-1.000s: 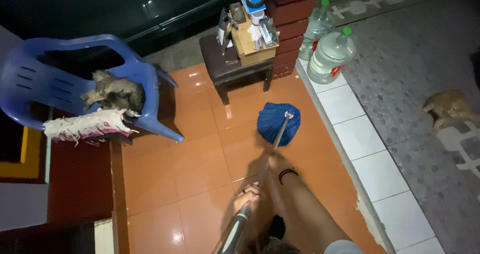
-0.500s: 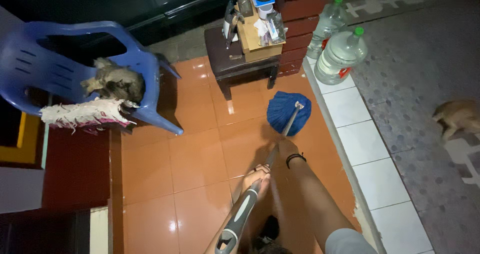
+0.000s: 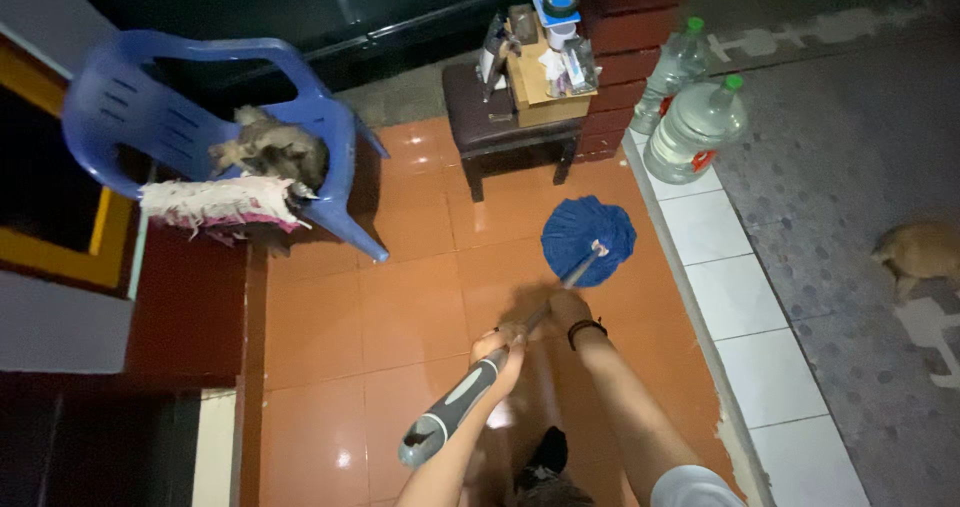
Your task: The person mops a tiled floor using a blue spin mop, moving from a patterned tile area to a solid orange tile area. A cat walks into the frame and interacts with the person's legs and the mop handle during the task.
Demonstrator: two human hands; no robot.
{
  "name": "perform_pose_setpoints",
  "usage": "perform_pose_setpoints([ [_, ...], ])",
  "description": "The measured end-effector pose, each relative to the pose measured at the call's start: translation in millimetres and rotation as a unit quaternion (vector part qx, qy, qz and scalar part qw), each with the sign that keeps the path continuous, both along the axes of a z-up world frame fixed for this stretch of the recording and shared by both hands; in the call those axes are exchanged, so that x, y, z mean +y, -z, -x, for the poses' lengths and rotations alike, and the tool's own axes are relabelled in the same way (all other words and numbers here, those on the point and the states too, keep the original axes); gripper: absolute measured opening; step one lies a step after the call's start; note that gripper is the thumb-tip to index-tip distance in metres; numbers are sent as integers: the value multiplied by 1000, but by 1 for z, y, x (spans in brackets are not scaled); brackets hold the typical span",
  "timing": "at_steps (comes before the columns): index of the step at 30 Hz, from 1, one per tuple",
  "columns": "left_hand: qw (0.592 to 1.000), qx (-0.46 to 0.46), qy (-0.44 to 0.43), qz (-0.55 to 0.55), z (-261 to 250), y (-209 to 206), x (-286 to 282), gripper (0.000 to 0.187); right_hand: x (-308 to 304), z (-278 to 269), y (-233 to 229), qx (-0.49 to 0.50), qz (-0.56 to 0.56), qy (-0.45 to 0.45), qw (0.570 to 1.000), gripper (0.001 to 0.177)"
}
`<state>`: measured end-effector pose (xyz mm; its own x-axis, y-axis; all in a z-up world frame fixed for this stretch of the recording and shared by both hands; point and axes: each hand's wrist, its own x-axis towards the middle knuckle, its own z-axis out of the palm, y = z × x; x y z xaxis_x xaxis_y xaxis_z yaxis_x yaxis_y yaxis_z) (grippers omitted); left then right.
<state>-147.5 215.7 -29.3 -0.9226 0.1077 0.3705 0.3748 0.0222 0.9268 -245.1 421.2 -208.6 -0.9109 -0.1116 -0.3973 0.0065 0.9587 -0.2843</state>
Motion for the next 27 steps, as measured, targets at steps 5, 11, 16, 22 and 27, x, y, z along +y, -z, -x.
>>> perform_pose_setpoints([
  [5, 994, -66, 29, 80, -31, -17, -42, 16, -40, -35, -19, 8, 168, 122, 978, 27],
  [11, 988, -40, 21, 147, -72, -60, -82, 7, -97, -67, -36, -132, 469, 378, 787, 37],
  [16, 994, 32, 49, 97, -104, -80, -116, 16, -129, -100, -44, -59, 262, 185, 945, 42],
  [22, 994, 36, 58, 87, -121, -82, -157, 22, -178, -124, -51, 43, 212, 34, 976, 40],
  [27, 991, 6, 8, 135, -137, -106, -200, 28, -229, -130, -53, 85, 192, -42, 977, 37],
])
